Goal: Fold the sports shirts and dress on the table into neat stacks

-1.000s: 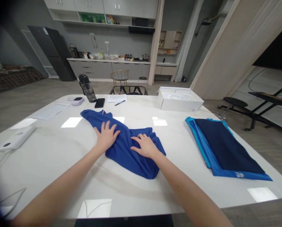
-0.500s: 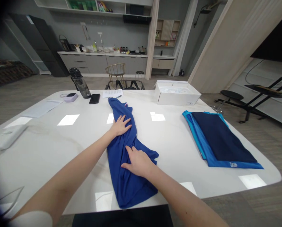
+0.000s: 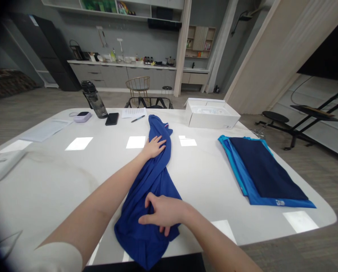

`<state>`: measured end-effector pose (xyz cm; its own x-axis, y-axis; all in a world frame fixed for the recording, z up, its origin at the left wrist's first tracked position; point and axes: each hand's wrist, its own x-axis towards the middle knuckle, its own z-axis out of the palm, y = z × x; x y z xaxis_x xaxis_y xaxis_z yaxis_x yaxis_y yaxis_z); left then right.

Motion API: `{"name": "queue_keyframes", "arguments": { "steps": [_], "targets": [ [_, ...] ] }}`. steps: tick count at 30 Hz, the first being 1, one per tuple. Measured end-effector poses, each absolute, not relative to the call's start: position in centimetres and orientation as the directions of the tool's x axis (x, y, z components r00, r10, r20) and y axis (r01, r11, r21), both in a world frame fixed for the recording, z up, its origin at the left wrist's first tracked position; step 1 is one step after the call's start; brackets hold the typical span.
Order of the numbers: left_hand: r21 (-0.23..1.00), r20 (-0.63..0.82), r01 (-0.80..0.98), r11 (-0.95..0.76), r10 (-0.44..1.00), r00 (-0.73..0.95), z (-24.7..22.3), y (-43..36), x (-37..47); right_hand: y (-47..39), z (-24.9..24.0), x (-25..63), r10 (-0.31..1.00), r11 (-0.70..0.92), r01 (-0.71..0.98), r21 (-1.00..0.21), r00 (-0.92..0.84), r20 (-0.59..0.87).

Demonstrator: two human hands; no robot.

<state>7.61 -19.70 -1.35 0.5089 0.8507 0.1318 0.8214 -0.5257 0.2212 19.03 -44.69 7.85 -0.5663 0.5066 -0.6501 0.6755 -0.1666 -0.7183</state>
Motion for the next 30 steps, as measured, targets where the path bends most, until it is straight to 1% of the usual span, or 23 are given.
{"name": "queue_keyframes", "arguments": {
  "steps": [1,2,3,4,5,7,9,10,11,12,14,17,19,23,26,27,28,29,30],
  "targets": [
    [0.222,0.136,0.822,-0.525,0.851,0.507,-1.4,-19.8,7.6,-43.9,8.0,19.7,0.442,-0.204,0.651,-0.731,-0.605,-0.662],
    [0.222,0.135,0.823,-0.523,0.852,0.505,-1.3,-19.9,7.6,-42.7,8.1,20.4,0.407,-0.224,0.629,-0.745,-0.634,-0.657],
    [0.222,0.134,0.825,-0.52,0.854,0.502,-1.3,-19.9,7.6,-41.3,8.1,21.2,0.405,-0.231,0.607,-0.761,-0.651,-0.642],
    [0.222,0.131,0.827,-0.516,0.856,0.5,-1.2,-20.0,7.7,-39.6,7.9,22.0,0.441,-0.232,0.587,-0.776,-0.647,-0.622],
    [0.221,0.13,0.829,-0.513,0.858,0.497,-1.2,-20.0,7.7,-37.8,7.7,22.9,0.507,-0.229,0.567,-0.791,-0.624,-0.594],
    [0.221,0.131,0.832,-0.51,0.86,0.493,-1.1,-20.1,7.8,-33.9,6.7,24.5,0.709,-0.198,0.524,-0.828,-0.507,-0.49],
    [0.223,0.131,0.832,-0.508,0.862,0.49,-1.1,-20.2,7.9,-30.2,5.4,25.9,0.884,-0.175,0.556,-0.812,-0.274,-0.378],
    [0.224,0.129,0.834,-0.504,0.863,0.488,-1.1,-20.3,7.9,-28.5,4.6,26.5,0.935,-0.184,0.571,-0.8,-0.149,-0.321],
    [0.225,0.128,0.836,-0.5,0.866,0.484,-1.1,-20.4,7.9,-27.1,4.0,27.0,0.959,-0.208,0.581,-0.787,-0.036,-0.28],
    [0.223,0.128,0.838,-0.497,0.868,0.481,-1.1,-20.4,7.9,-25.9,3.4,27.3,0.964,-0.237,0.587,-0.774,0.042,-0.263],
    [0.21,0.146,0.84,-0.501,0.865,0.48,-0.9,-20.4,7.9,-23.9,2.5,27.8,0.95,-0.301,0.585,-0.753,0.112,-0.292],
    [0.177,0.168,0.832,-0.526,0.849,0.501,0.1,-20.1,8.4,-21.6,2.2,28.1,0.906,-0.387,0.569,-0.726,0.09,-0.413],
    [0.176,0.132,0.836,-0.52,0.854,0.504,1.0,-19.8,9.1,-20.4,2.4,28.3,0.87,-0.439,0.556,-0.706,0.065,-0.489],
    [0.179,0.034,0.883,-0.433,0.9,0.434,2.4,-19.9,11.7,-19.1,3.1,29.1,0.807,-0.511,0.538,-0.671,0.032,-0.589],
    [0.162,0.035,0.926,-0.341,0.94,0.34,2.4,-20.3,13.2,-19.0,3.6,29.8,0.77,-0.55,0.501,-0.668,-0.005,-0.638],
    [0.182,0.048,0.931,-0.315,0.949,0.312,2.3,-20.2,13.3,-19.0,3.7,30.0,0.759,-0.559,0.491,-0.668,-0.02,-0.651],
    [0.229,0.059,0.927,-0.296,0.955,0.29,2.3,-20.0,13.2,-19.0,3.7,30.2,0.752,-0.563,0.484,-0.67,-0.037,-0.658],
    [0.307,0.061,0.91,-0.278,0.96,0.273,2.4,-19.7,12.7,-19.0,3.7,30.4,0.75,-0.559,0.483,-0.674,-0.051,-0.659],
    [0.42,0.053,0.872,-0.251,0.966,0.253,2.6,-19.3,12.0,-18.9,3.7,30.4,0.753,-0.549,0.492,-0.675,-0.059,-0.655]
  ]
}}
